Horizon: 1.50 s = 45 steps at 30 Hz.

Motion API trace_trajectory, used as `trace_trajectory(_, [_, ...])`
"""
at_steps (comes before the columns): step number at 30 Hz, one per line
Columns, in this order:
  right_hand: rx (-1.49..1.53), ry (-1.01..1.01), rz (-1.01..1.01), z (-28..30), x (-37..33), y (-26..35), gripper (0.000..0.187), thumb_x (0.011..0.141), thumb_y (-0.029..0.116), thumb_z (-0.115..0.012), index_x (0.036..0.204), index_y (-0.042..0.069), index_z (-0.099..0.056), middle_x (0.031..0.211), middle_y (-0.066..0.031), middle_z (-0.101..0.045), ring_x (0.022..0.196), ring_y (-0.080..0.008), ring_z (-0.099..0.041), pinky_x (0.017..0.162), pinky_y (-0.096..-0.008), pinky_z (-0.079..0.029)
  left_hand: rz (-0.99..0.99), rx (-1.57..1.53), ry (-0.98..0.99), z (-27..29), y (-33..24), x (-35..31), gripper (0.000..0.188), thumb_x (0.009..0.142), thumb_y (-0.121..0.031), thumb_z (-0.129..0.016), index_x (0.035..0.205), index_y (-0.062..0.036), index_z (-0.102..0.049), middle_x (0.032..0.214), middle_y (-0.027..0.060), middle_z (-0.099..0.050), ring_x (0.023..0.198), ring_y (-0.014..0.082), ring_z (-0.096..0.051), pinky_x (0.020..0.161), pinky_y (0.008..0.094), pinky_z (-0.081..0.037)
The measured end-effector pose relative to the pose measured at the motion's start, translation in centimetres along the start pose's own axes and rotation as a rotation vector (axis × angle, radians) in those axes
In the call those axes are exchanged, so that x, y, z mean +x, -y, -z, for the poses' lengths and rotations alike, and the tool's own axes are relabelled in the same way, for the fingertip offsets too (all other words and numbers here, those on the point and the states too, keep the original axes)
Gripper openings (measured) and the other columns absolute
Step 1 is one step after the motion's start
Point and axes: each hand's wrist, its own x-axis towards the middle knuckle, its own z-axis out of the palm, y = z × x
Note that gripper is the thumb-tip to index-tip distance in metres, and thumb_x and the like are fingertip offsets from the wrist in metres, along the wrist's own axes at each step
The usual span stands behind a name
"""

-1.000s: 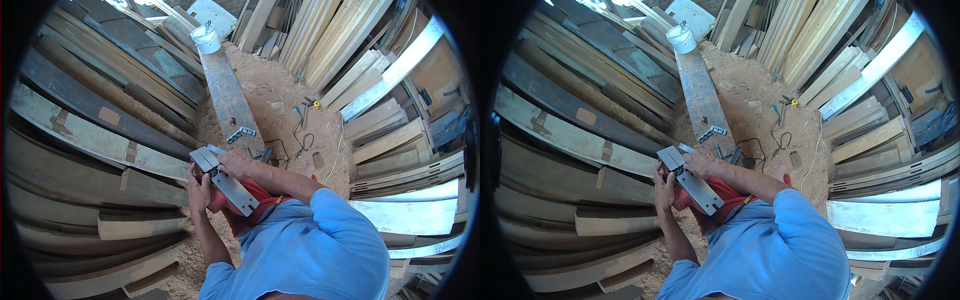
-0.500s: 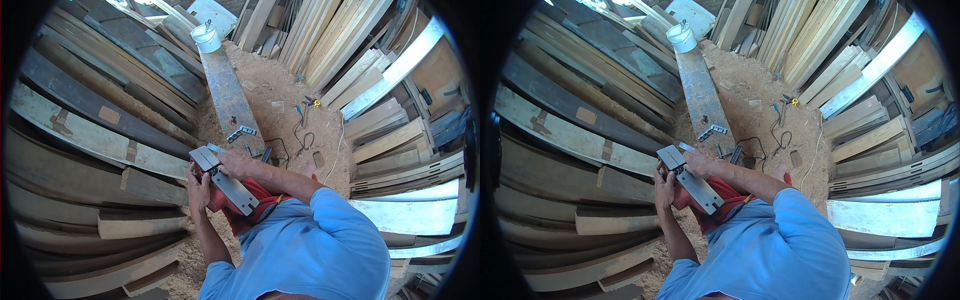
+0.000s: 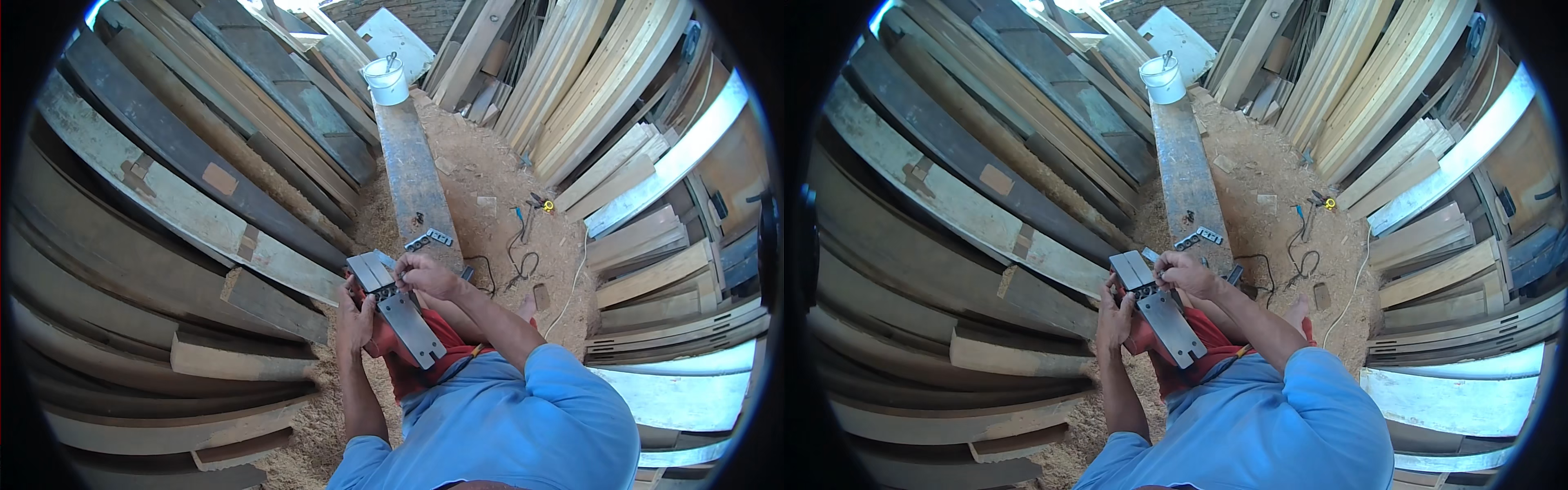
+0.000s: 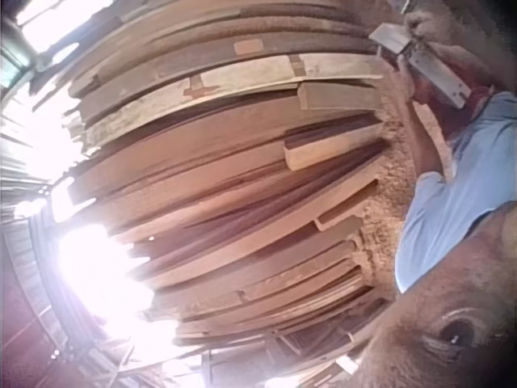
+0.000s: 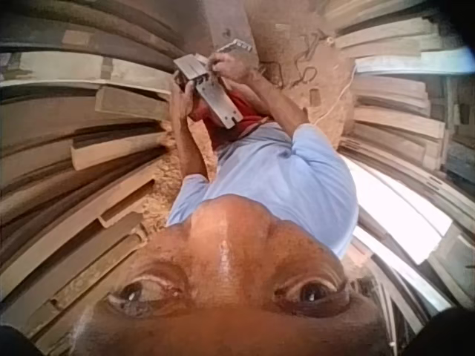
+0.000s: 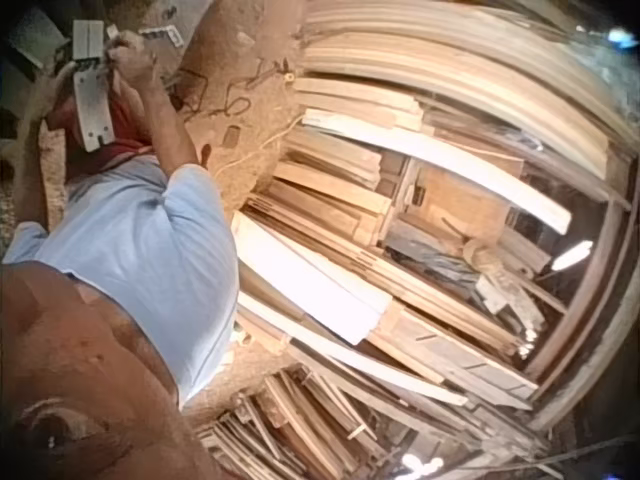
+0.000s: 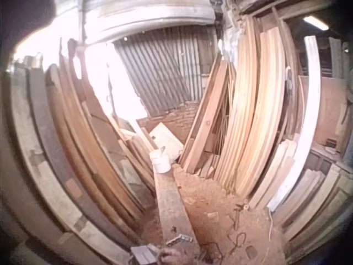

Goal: The person holds an electric power planer and uses a small hex key to remove and replace screws on the planer blade assembly, handling a metal ruler and a small mounting plate.

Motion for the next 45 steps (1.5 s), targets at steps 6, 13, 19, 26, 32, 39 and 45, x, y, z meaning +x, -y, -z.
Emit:
trace_trajectory(6, [-0.313, -0.046, -0.074, -1.5, -0.3, -0.2, 0.019, 0.094, 0.02, -0.068, 0.102, 0.003, -0.067, 0.087, -0.0101, -0.07, 0.084, -0.0228, -0.071, 0.077, -0.0379, -0.056, -0.017, -0.033, -0.001, -0.3, 0.3, 0.1, 0.063, 0.098, -0.014, -0.065, 0.151, 0.0041, -0.037, 0.139, 0.029, -0.058, 0.129, 0.0364, -0.059, 0.11, 0.0446, -0.045])
trace_trajectory(13, [-0.845, -0.07, -0.005, -3.4, -0.1, 1.3, 0.023, 0.09, 0.026, -0.072, 0.099, 0.005, -0.071, 0.098, -0.0178, -0.073, 0.096, -0.0341, -0.071, 0.084, -0.0463, -0.054, -0.019, -0.063, 0.0, -0.6, 1.8, 0.1, 0.064, 0.098, -0.016, -0.065, 0.153, 0.0028, -0.035, 0.142, 0.0293, -0.056, 0.132, 0.0363, -0.057, 0.112, 0.0441, -0.044])
trace_trajectory(19, [-1.047, -0.102, 0.192, -4.8, -0.5, 1.0, 0.021, 0.092, 0.024, -0.064, 0.102, 0.007, -0.071, 0.104, -0.0188, -0.073, 0.108, -0.0373, -0.068, 0.095, -0.0492, -0.053, 0.057, -0.073, 0.034, -0.1, 0.4, 0.1, 0.062, 0.1, -0.013, -0.063, 0.152, 0.0023, -0.035, 0.147, 0.0292, -0.053, 0.135, 0.035, -0.055, 0.112, 0.0438, -0.044])
trace_trajectory(26, [-1.034, -0.065, 0.07, -3.7, -0.1, 1.2, 0.019, 0.09, 0.021, -0.068, 0.098, 0.004, -0.071, 0.099, -0.0201, -0.071, 0.103, -0.0401, -0.068, 0.093, -0.0505, -0.052, -0.065, 0.062, 0.01, -0.1, -0.3, 0.0, 0.06, 0.099, -0.011, -0.062, 0.152, 0.0017, -0.036, 0.148, 0.0264, -0.051, 0.137, 0.0334, -0.053, 0.114, 0.0424, -0.042])
trace_trajectory(32, [-1.228, 0.01, 0.058, -4.6, 0.8, 0.5, 0.022, 0.091, 0.023, -0.065, 0.099, 0.003, -0.071, 0.1, -0.0214, -0.071, 0.106, -0.0402, -0.068, 0.092, -0.05, -0.053, 0.014, -0.001, 0.06, 0.1, 2.5, 0.9, 0.061, 0.101, -0.015, -0.061, 0.155, -0.0021, -0.034, 0.151, 0.0254, -0.05, 0.136, 0.0335, -0.053, 0.113, 0.0421, -0.042])
trace_trajectory(39, [-1.028, -0.104, 0.026, -4.3, -0.2, 1.2, 0.021, 0.087, 0.015, -0.063, 0.102, 0.002, -0.071, 0.109, -0.0218, -0.07, 0.106, -0.0409, -0.068, 0.094, -0.0485, -0.053, 0.052, -0.014, 0.072, -0.2, 1.5, 0.6, 0.057, 0.104, -0.015, -0.06, 0.154, -0.0037, -0.035, 0.143, 0.0241, -0.056, 0.125, 0.0312, -0.06, 0.106, 0.0423, -0.048])
trace_trajectory(45, [-1.07, -0.051, 0.116, -4.7, 0.0, 1.2, 0.019, 0.087, 0.016, -0.064, 0.098, 0.002, -0.07, 0.103, -0.0211, -0.071, 0.107, -0.0404, -0.068, 0.093, -0.0497, -0.053, 0.027, -0.07, 0.051, 0.0, 0.9, 0.2, 0.056, 0.104, -0.014, -0.059, 0.153, -0.0045, -0.035, 0.138, 0.0232, -0.058, 0.118, 0.0296, -0.063, 0.1, 0.0412, -0.051])
